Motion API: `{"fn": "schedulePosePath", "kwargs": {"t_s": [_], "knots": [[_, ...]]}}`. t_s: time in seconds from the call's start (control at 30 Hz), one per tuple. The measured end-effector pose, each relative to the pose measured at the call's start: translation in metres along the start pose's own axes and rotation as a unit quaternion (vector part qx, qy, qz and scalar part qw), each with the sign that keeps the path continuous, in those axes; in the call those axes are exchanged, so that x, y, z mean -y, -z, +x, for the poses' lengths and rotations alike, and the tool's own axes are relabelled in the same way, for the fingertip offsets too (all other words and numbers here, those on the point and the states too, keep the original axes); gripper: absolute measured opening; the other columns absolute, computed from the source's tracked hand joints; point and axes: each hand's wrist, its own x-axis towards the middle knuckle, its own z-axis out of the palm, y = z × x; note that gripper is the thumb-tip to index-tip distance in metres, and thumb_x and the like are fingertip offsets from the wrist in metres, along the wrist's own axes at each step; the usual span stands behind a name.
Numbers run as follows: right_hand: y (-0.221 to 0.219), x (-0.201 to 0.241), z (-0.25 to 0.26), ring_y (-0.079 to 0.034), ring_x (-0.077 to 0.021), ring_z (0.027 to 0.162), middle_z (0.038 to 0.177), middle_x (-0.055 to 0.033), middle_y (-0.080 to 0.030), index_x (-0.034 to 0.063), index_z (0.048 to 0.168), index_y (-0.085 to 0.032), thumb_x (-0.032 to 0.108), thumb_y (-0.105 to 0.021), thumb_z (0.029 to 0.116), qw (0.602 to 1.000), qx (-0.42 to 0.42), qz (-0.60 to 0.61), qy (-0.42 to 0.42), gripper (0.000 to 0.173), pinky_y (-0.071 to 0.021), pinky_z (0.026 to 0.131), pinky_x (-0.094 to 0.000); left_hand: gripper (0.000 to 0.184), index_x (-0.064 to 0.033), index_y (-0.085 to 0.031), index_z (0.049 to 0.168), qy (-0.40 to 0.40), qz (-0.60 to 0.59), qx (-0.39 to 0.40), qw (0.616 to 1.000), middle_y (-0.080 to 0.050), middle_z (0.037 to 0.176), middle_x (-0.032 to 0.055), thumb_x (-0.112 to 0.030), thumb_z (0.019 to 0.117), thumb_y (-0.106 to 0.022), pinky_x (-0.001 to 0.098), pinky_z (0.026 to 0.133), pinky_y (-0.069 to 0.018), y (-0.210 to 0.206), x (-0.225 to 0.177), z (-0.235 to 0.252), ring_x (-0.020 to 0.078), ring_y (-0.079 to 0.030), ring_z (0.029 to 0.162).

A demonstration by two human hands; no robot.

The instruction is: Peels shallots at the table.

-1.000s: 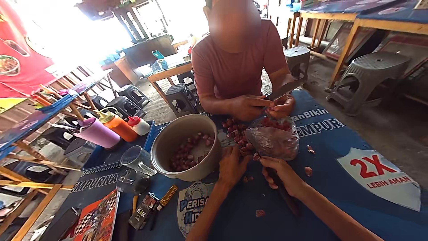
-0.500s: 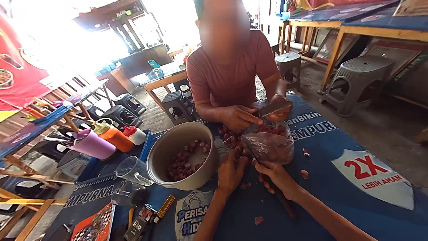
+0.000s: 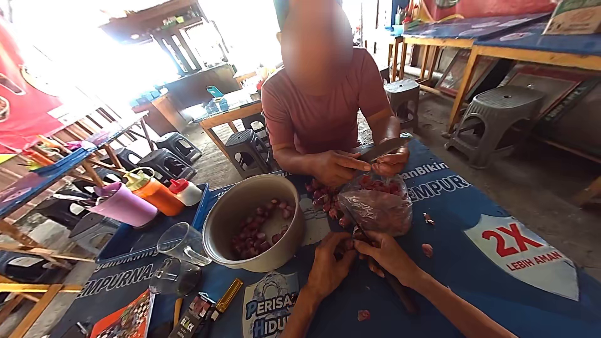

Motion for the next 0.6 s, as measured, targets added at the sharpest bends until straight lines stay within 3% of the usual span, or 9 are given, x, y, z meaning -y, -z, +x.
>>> {"fn": "schedulePosePath", "kwargs": {"t_s": [0.1, 0.27, 0.6], "knots": [[0.004, -0.001, -0.001, -0.057, -0.0077, 0.048, 0.08, -0.003, -0.069, 0.0057, 0.11, -0.068, 0.02, -0.066, 0.1008, 0.999, 0.012, -0.036, 0.005, 0.018, -0.0469, 0.041, -0.0203, 0.032, 0.0063, -0.069, 0.117, -0.04, 0.001, -0.017, 0.999, -0.069, 0.107, 0.0178, -0.008, 0.0887, -0.073, 0.0258, 0.083, -0.0605, -0.005, 0.004, -0.006, 0.0154, -0.072, 0.09], [0.007, 0.001, -0.003, -0.056, -0.0062, 0.047, 0.08, -0.0015, -0.069, 0.0061, 0.11, -0.067, 0.02, -0.06, 0.1034, 0.996, 0.04, -0.08, 0.001, 0.017, -0.0449, 0.041, -0.0196, 0.03, 0.0045, -0.072, 0.114, -0.042, -0.023, -0.031, 0.998, -0.069, 0.1, 0.0148, -0.01, 0.0884, -0.075, 0.024, 0.08, -0.0614, -0.007, 0.008, -0.009, 0.0123, -0.072, 0.085], [0.005, 0.001, -0.003, -0.054, -0.0065, 0.053, 0.074, -0.0002, -0.058, 0.005, 0.111, -0.062, 0.02, -0.048, 0.1042, 0.981, 0.044, -0.191, 0.005, 0.022, -0.0456, 0.049, -0.0224, 0.027, 0.006, -0.072, 0.113, -0.019, -0.069, -0.052, 0.996, -0.07, 0.097, 0.0146, -0.008, 0.0905, -0.07, 0.0231, 0.076, -0.0607, -0.02, 0.002, -0.013, 0.011, -0.071, 0.082]]}}
